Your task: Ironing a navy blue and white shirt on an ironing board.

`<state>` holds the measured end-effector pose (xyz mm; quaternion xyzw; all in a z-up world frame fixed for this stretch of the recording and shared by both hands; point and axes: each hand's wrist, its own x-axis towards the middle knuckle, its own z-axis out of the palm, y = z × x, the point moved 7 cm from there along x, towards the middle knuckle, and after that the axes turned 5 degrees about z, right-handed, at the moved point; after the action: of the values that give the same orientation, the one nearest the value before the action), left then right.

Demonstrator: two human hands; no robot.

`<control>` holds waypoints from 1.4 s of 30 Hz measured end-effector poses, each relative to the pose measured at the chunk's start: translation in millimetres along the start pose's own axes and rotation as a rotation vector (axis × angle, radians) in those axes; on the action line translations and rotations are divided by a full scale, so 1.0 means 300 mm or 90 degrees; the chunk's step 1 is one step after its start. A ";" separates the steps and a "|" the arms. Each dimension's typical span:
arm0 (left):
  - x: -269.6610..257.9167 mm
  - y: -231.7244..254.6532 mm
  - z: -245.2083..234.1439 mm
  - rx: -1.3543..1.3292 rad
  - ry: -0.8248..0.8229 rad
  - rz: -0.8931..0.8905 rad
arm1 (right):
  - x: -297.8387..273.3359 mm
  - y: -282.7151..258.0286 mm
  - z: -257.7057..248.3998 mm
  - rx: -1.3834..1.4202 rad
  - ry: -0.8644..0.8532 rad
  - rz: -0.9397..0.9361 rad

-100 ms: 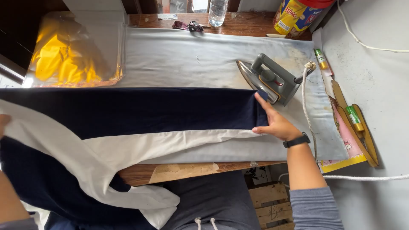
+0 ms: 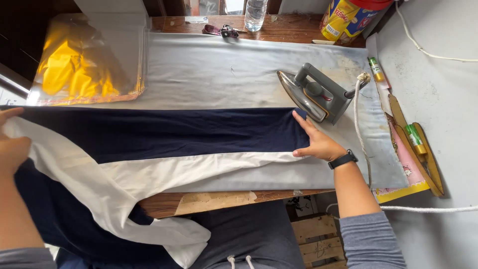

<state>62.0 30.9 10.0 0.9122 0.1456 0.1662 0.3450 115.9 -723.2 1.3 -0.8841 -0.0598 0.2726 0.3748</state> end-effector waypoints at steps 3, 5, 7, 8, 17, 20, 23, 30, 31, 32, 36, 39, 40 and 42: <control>0.027 0.017 0.049 0.056 -0.012 0.007 | 0.011 -0.034 -0.035 -0.058 0.010 -0.038; 0.026 0.079 0.059 0.124 -0.030 0.007 | 0.029 -0.024 -0.042 -0.083 0.012 0.009; 0.025 0.121 0.066 0.191 -0.045 0.007 | 0.046 -0.007 -0.045 -0.108 0.015 0.055; 0.025 0.118 0.078 0.272 -0.086 -0.038 | 0.055 0.007 -0.049 -0.117 0.022 0.074; -0.186 0.404 0.377 0.534 0.020 0.185 | 0.139 0.125 -0.017 -0.203 0.151 0.134; -0.330 0.530 0.493 0.382 -0.021 0.327 | 0.153 0.071 -0.042 -0.454 0.276 0.090; -0.370 0.473 0.579 0.335 -0.165 0.215 | 0.143 -0.129 -0.154 -0.607 0.461 0.012; -0.393 0.472 0.576 0.289 -0.270 0.098 | 0.608 0.283 -0.461 -0.557 0.458 0.113; -0.391 0.469 0.575 0.290 -0.270 0.097 | 0.571 0.231 -0.481 -0.556 0.457 0.112; -0.390 0.469 0.577 0.292 -0.273 0.100 | 0.540 0.181 -0.494 -0.488 0.419 0.082; -0.391 0.445 0.591 0.312 -0.275 0.105 | 0.285 -0.247 -0.400 -0.461 0.399 -0.063; -0.388 0.444 0.593 0.312 -0.264 0.105 | 0.131 -0.494 -0.196 -0.609 0.394 -0.153; -0.387 0.441 0.596 0.311 -0.264 0.104 | 0.109 -0.511 -0.123 -0.610 0.394 -0.153; -0.388 0.435 0.597 0.313 -0.253 0.108 | 0.065 -0.563 0.084 -0.637 0.279 -0.292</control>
<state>49.1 -211.3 -51.7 0.9917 0.0345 -0.0271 0.1209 135.6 -580.9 96.0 -0.9536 -0.2917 -0.0655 -0.0347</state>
